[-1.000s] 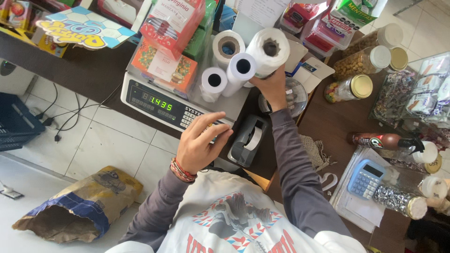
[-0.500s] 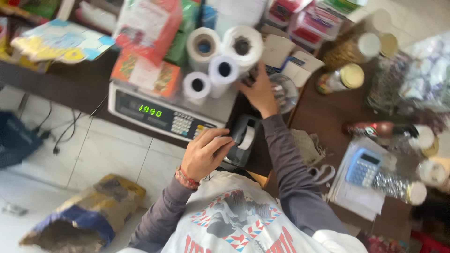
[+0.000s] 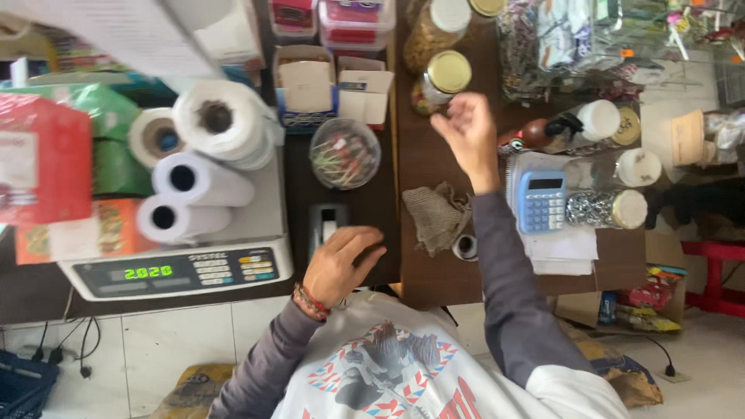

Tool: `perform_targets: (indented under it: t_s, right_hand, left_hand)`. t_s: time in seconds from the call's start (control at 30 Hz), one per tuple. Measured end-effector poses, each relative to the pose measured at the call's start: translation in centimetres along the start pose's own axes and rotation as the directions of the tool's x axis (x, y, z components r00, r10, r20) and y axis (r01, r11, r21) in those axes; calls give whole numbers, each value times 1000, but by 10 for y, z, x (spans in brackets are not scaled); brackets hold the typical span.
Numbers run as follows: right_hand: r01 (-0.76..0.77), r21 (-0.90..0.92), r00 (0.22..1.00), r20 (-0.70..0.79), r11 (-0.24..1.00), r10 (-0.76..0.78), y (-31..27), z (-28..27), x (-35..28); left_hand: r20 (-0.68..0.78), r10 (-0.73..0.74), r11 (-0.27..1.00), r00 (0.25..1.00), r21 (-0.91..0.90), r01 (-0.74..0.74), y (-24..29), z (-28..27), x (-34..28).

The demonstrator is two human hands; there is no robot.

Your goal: The person organizes various items on a counter, including boxes, paper rolls, jars, and a calculator, placing them on a scale and then moving them to a white table.

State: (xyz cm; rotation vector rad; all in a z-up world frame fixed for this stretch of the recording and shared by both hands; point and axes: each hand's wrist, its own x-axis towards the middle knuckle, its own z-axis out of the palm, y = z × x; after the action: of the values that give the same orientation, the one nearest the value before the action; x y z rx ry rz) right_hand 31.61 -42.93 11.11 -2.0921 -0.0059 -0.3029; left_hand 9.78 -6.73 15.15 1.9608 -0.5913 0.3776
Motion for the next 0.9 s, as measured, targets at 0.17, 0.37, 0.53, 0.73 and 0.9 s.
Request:
perform_targets:
  t_s: [0.17,0.37,0.53,0.73,0.9]
  right_hand:
    - [142,-352,987,-14,925,-157,48,20,72]
    - [123,-408,991,94,905,-92,62,22,90]
    - [36,-421,937,330,906,117,13,-27,91]
    - [-270,-321,861,343,908,377,-4,-25,142]
    - [53,-102,998,-38,993,-57,79,53,196]
  left_hand:
    - [166,-23,1000,986,-8,25,2,68,49]
    - [257,-314,940,914,-50,337,-44,158,117]
    - [82,-437,897,896,-38,441,-114,227,159]
    - [-15,-355,930,935,-110,351,-157,273,192]
    - [-23,-467,881,884,-102,462,-150,280,197]
